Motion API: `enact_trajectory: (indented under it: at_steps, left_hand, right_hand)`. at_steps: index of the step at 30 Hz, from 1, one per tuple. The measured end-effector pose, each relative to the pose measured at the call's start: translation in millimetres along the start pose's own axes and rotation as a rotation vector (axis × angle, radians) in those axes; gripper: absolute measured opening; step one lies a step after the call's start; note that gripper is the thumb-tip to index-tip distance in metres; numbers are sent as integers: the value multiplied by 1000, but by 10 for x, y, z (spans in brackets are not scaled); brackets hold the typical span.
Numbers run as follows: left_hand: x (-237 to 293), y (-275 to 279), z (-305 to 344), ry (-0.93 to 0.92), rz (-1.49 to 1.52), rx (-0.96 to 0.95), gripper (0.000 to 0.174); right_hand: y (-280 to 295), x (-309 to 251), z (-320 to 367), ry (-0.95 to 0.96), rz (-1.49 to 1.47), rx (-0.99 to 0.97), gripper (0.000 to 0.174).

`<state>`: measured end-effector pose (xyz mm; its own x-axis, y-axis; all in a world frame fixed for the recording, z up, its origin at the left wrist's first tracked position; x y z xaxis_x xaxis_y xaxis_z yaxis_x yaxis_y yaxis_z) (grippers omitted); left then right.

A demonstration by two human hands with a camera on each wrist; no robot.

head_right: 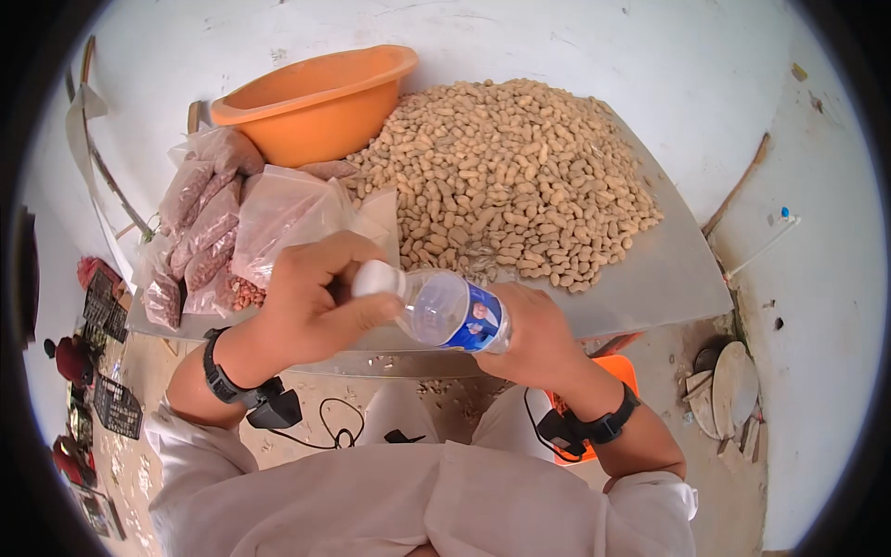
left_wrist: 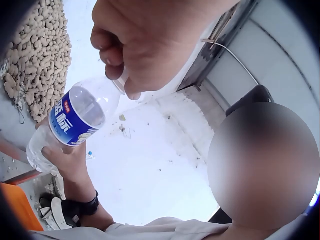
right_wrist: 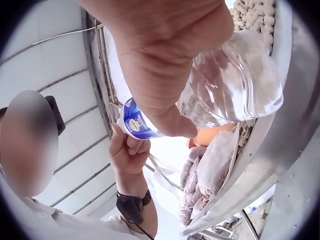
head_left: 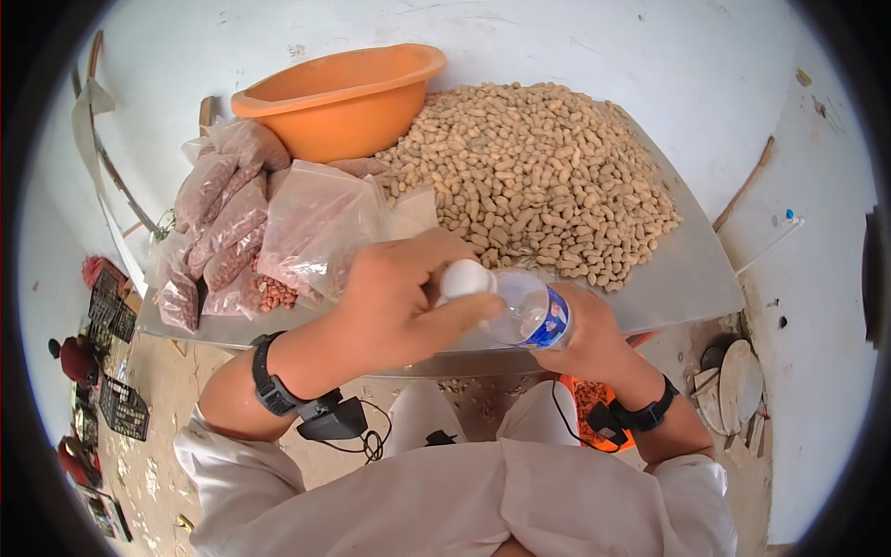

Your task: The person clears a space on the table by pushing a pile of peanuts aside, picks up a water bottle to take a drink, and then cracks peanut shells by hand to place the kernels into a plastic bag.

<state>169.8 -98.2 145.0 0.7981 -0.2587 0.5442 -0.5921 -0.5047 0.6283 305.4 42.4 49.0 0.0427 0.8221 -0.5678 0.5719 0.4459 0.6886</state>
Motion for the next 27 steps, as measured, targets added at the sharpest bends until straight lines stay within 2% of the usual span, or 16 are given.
enact_trajectory:
  at_steps: [2,5,7,11,13,17,20,23,27]
  left_hand:
    - [-140,105,9,47,37,91,23]
    - [-387,233,-8,195,473,198,21]
    - [-556,187,15,257,477,115,20]
    - [-995,-187,280,376,408,-15,21]
    - [-1155,-406,465,360,429,-1,21]
    - [-1477,-673,763,414,473,71,21]
    - [-1685,-741,857,403,566,206,21]
    - [-1794,-779,920,437,658,220,21]
    - [-1814,-758,970,427,577,201,21]
  right_hand:
    - [23,18,-3,13,41,7,50]
    - [48,117,5,-31,-24,6,53]
    - [97,188,13,-45,-121,-2,55]
    - [373,-9,-39,129,-208,109,57]
    - [499,-87,-86,229,-251,142,57]
    - [761,-355,-207,501,-48,262,54]
    - [870,-514,-274,575,11,285,47]
    - [914,-547,-387,695,86,342,39]
    - [995,-664,-496,798,63,421,32]
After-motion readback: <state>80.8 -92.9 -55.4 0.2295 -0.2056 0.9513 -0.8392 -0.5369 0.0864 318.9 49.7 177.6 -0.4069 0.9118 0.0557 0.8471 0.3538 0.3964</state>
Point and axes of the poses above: each hand's wrist, its own z-axis away from the middle knuckle, its own y-axis out of the back of the hand, x = y × z, the point moved 6 cm from there along -z, towards the middle knuckle, and after that the axes turned 3 degrees about -y, right-handed, at the moved point
